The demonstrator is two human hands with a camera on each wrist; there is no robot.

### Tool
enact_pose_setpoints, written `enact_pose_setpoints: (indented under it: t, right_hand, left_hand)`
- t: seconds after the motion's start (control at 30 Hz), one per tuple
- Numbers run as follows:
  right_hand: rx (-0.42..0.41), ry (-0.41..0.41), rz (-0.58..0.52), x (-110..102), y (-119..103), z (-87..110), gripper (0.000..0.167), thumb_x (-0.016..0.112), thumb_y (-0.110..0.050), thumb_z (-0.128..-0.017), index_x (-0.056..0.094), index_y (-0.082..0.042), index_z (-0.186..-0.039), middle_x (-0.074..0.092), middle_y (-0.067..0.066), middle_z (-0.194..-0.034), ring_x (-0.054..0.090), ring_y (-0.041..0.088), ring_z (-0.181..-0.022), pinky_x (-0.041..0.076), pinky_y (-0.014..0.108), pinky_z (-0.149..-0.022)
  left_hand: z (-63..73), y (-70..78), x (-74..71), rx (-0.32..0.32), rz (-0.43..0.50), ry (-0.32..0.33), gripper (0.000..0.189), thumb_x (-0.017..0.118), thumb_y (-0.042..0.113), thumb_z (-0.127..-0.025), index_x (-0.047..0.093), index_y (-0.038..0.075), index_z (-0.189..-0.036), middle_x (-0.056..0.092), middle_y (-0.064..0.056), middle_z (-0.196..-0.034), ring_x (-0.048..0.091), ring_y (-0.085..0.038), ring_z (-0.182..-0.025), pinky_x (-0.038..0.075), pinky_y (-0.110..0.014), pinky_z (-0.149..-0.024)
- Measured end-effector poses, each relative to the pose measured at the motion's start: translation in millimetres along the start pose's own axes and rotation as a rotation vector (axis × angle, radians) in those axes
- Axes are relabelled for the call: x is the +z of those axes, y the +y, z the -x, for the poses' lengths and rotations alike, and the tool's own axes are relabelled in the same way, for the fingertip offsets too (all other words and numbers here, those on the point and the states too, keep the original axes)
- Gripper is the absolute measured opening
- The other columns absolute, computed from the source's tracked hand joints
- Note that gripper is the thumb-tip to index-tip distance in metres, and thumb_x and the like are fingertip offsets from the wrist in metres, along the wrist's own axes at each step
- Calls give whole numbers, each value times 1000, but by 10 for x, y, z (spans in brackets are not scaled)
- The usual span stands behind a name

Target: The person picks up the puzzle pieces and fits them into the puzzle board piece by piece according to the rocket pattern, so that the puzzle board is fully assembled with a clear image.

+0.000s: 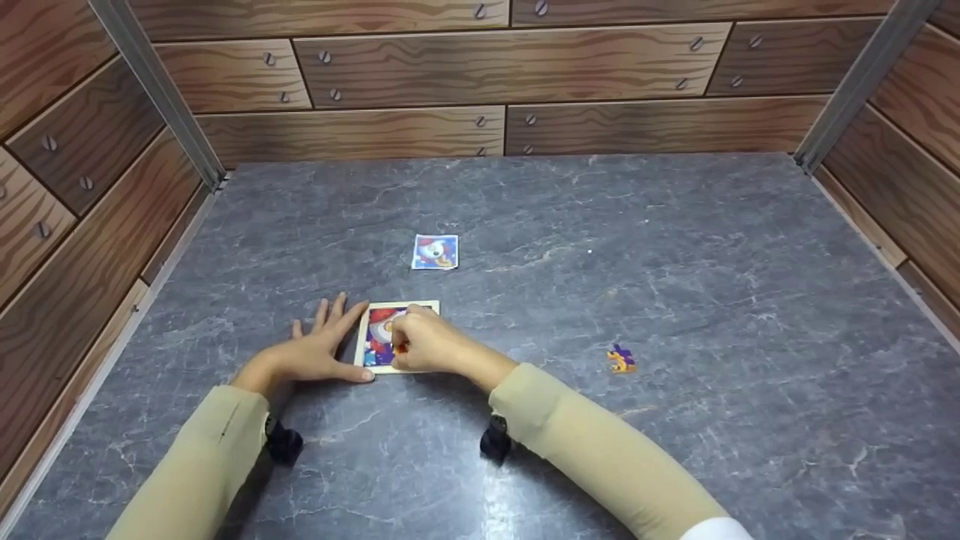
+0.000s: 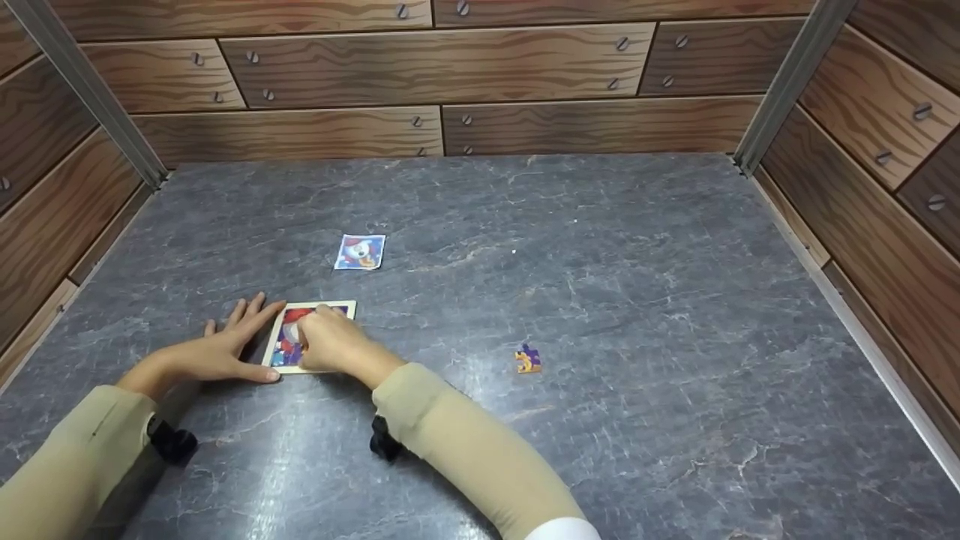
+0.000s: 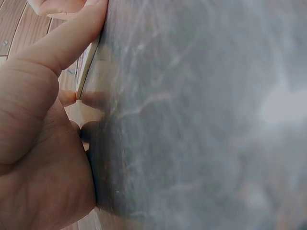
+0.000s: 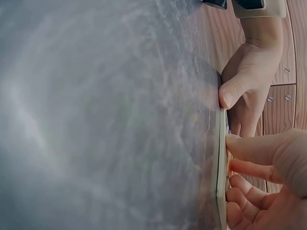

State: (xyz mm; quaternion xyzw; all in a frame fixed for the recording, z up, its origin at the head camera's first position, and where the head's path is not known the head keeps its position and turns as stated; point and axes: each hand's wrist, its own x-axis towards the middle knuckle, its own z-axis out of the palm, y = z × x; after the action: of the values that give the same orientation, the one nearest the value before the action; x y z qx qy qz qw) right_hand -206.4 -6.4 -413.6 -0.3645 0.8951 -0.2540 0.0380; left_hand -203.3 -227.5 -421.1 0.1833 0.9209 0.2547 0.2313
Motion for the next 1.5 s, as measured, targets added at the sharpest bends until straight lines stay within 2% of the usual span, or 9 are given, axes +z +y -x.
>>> enact_pose_setpoints:
  t: [0.23, 0.4, 0.63, 0.83, 1.27, 1.5]
  right_hand:
    - [32, 0, -64, 16, 20, -15, 17, 77, -7, -68, 66, -3, -81, 55, 1, -74, 48, 13, -72, 42, 24, -67]
    - [5, -16, -40, 12, 18, -14, 22, 76, -7, -69, 69, -4, -89, 60, 5, -81, 51, 15, -76, 42, 25, -70]
    - [-1, -60, -3, -5, 5, -15, 22, 76, -11, -72, 72, -7, -93, 60, 6, -86, 53, 17, -80, 43, 26, -72]
    - [-65, -84, -13, -27, 13, 9, 20, 77, -13, -72, 72, -6, -91, 60, 5, -81, 50, 15, -78, 41, 24, -70]
    - [-58, -78, -20, -31, 33, 30, 22, 76, -14, -74, 72, -6, -94, 60, 5, -84, 48, 15, -78, 42, 25, -72]
    - [-94, -43, -35, -25, 54, 33, 12, 70, -5, -76, 72, -2, -87, 64, 9, -84, 53, 18, -80, 44, 25, -71]
  left_hand:
    - [-1, -4, 10, -9, -3, 12, 111, 70, 58, -73, 0, 23, -151, -23, -19, -150, -27, -39, -132, -19, -68, -93]
    - [2, 1, 8, -2, -3, 9, 111, 70, 58, -73, -1, 22, -151, -24, -19, -149, -27, -39, -132, -19, -68, -93]
    - [11, 1, 10, -6, -2, 9, 111, 70, 58, -73, -1, 21, -151, -24, -19, -149, -28, -39, -132, -20, -67, -93]
    - [7, -10, 14, -10, -8, 2, 111, 68, 59, -73, -1, 22, -151, -24, -18, -150, -28, -39, -132, -18, -68, -93]
    - [-3, 8, -6, -9, -10, -2, 112, 69, 59, -73, -2, 21, -151, -24, -19, -149, -28, -39, -131, -20, -67, -93]
    - [3, 5, 6, -8, -11, 4, 112, 69, 59, -73, -2, 21, -151, -24, -19, -149, -28, -39, -132, -20, -67, -93]
